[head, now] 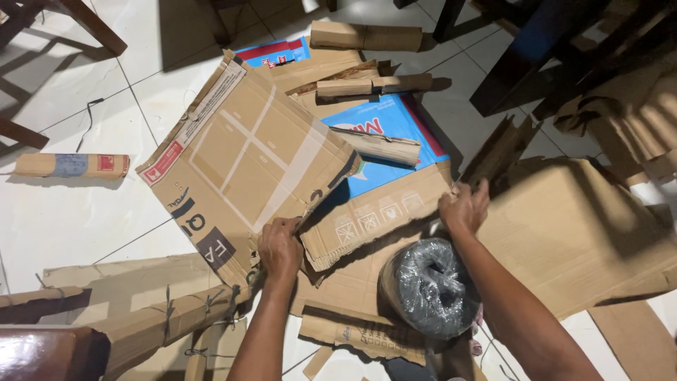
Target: The person tears strips from a cardboard box and uses them to wrap and secure the leg of a wooden chair. They then tie the cardboard with black plastic ties, cutting the excess with scissors. The task involves repeated wrapping and tying to reinforce the chair leg.
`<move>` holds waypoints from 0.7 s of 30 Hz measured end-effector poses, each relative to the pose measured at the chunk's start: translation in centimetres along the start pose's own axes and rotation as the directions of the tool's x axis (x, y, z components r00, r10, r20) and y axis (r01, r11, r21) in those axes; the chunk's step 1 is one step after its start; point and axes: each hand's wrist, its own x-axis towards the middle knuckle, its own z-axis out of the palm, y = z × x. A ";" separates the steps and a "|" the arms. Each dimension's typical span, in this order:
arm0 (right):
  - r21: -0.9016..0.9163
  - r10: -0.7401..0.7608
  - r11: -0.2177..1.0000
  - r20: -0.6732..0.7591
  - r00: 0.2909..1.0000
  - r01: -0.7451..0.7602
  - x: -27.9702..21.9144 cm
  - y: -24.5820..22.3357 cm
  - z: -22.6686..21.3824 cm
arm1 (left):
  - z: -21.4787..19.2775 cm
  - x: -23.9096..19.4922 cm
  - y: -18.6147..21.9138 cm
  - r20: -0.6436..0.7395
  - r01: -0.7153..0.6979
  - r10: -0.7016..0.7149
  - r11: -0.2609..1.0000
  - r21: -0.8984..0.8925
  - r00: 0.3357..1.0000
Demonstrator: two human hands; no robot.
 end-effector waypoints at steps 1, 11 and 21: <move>-0.002 -0.003 1.000 -0.004 1.000 0.003 0.6 0.9 0.6 | -0.9 0.2 1.1 -0.003 0.001 -0.001 1.000 -0.004 1.000; 0.305 0.000 0.950 -0.197 0.980 0.061 2.6 6.6 6.4 | -5.4 0.4 4.9 0.172 0.114 -0.094 0.987 -0.110 0.981; 0.217 -0.350 0.882 -0.295 0.889 0.419 -0.1 -3.1 -1.4 | -6.1 0.3 7.1 0.217 0.080 -0.045 0.984 -0.157 0.975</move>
